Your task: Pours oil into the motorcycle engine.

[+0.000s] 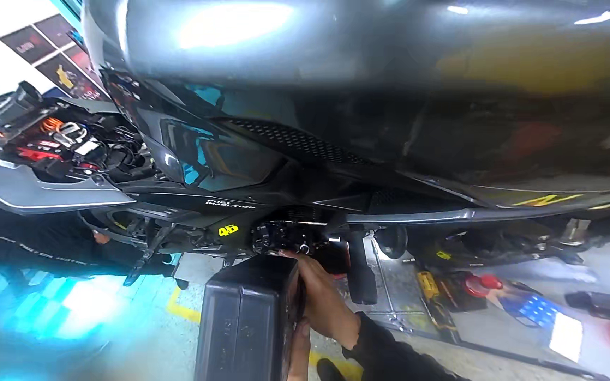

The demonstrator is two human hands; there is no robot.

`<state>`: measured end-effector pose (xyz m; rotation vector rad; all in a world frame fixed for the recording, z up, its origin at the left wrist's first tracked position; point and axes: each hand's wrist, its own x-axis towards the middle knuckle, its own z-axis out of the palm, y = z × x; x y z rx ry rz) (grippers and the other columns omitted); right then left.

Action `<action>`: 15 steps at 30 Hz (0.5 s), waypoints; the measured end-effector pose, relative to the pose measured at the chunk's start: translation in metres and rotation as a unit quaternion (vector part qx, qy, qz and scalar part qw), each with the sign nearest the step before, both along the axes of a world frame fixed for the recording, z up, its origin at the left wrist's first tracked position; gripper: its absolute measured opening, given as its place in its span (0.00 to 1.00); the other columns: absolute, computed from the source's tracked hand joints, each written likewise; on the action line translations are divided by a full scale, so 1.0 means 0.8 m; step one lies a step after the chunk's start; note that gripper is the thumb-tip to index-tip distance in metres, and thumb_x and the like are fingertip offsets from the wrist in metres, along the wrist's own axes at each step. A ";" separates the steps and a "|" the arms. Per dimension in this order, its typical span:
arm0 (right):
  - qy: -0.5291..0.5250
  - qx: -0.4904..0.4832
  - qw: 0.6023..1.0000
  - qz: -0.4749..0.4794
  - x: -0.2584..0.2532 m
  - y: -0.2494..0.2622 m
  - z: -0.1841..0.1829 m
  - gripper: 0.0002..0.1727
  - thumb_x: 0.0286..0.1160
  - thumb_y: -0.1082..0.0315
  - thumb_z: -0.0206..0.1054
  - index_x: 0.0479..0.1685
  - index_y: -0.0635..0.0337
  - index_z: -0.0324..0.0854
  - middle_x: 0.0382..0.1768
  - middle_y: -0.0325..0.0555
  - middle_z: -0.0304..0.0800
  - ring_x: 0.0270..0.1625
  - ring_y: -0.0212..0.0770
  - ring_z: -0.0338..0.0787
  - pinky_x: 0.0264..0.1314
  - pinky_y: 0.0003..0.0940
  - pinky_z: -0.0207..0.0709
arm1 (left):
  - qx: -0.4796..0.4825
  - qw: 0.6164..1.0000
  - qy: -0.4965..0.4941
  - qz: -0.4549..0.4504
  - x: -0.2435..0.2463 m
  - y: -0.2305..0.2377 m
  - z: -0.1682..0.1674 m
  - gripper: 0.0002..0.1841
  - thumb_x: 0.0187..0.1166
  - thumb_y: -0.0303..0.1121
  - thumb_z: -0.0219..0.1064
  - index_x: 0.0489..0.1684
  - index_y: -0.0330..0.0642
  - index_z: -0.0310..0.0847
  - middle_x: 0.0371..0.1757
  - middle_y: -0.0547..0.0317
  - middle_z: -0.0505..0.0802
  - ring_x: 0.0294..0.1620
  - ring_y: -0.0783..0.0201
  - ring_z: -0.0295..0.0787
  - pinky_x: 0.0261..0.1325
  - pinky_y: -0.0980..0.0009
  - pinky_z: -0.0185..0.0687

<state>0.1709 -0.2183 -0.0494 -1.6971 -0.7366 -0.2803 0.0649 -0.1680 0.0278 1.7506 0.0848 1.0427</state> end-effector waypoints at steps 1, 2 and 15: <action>0.004 -0.007 1.000 -0.002 -0.004 0.000 -0.002 0.45 0.57 0.55 0.82 0.82 0.54 0.71 0.73 0.44 0.84 0.77 0.43 0.81 0.82 0.50 0.74 | -0.010 1.000 0.006 -0.002 -0.006 -0.001 -0.004 0.14 0.66 0.23 0.79 0.49 0.37 0.87 0.45 0.73 0.97 0.53 0.79 0.92 0.63 0.78 0.88; 0.008 -0.013 1.000 -0.002 -0.007 0.000 -0.005 0.46 0.56 0.57 0.83 0.83 0.53 0.71 0.73 0.43 0.84 0.77 0.43 0.81 0.82 0.51 0.73 | -0.025 1.000 0.017 -0.008 -0.012 -0.002 -0.007 0.15 0.66 0.21 0.79 0.50 0.35 0.85 0.46 0.72 0.96 0.54 0.79 0.92 0.64 0.78 0.87; 0.043 -0.029 0.999 -0.010 -0.057 -0.001 -0.025 0.54 0.41 0.74 0.86 0.84 0.51 0.70 0.79 0.47 0.79 0.82 0.48 0.76 0.85 0.53 0.71 | -0.029 0.994 0.102 -0.034 -0.066 0.025 -0.095 0.28 0.72 0.32 0.76 0.62 0.15 0.76 0.56 0.44 0.92 0.60 0.72 0.89 0.70 0.76 0.80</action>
